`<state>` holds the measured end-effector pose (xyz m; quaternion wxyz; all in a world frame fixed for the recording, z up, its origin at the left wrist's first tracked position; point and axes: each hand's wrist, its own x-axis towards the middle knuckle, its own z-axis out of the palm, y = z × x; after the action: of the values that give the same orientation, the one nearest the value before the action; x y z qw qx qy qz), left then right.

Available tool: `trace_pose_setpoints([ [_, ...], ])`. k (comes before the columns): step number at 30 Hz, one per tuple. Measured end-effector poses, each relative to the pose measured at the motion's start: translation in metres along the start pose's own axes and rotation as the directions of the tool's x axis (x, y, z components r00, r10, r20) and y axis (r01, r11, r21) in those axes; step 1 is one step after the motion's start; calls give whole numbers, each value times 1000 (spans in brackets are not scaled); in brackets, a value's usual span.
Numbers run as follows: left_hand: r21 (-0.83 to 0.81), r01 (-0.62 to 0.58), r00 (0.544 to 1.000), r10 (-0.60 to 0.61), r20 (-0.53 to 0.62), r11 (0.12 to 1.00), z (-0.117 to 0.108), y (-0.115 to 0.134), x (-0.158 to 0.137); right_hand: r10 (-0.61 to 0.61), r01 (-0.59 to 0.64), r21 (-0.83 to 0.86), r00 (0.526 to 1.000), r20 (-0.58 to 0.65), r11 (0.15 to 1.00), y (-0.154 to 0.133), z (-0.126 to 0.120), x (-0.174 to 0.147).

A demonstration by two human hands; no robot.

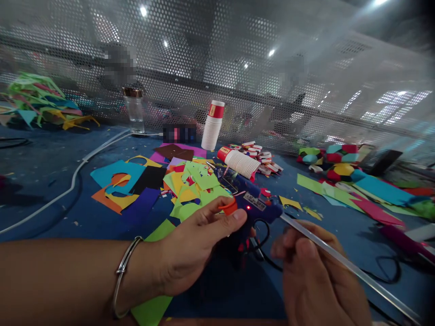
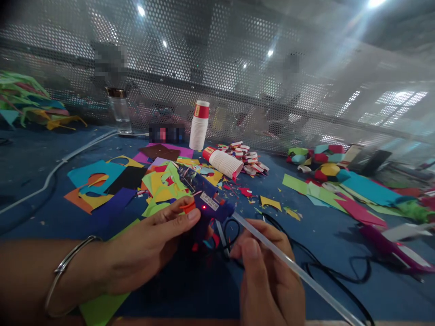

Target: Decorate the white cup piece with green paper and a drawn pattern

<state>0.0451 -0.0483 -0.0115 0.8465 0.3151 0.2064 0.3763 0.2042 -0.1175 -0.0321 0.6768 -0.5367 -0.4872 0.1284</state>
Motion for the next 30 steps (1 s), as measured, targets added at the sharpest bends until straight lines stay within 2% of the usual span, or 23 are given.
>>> trace_pose_setpoints([
  [3,22,28,998,-29,51,999,0,-1,0,136,-117,215,988,-78,970,-3,0,1],
  [7,52,58,992,-63,106,997,1,-1,-3,115,-71,278,983,-144,958,-6,-2,1],
  [12,37,66,991,-69,112,997,-2,-3,-2,92,-52,240,983,-159,969,-8,-4,0],
  [19,96,-27,983,9,184,995,-3,-3,1,21,18,204,983,-183,979,-9,-3,-4],
  [24,121,-20,979,-6,204,992,-2,-2,1,-21,49,179,988,-155,983,-7,-8,-7],
  [30,177,-32,969,-13,248,984,-6,-3,3,-53,83,149,980,-190,985,-10,-8,-11],
])
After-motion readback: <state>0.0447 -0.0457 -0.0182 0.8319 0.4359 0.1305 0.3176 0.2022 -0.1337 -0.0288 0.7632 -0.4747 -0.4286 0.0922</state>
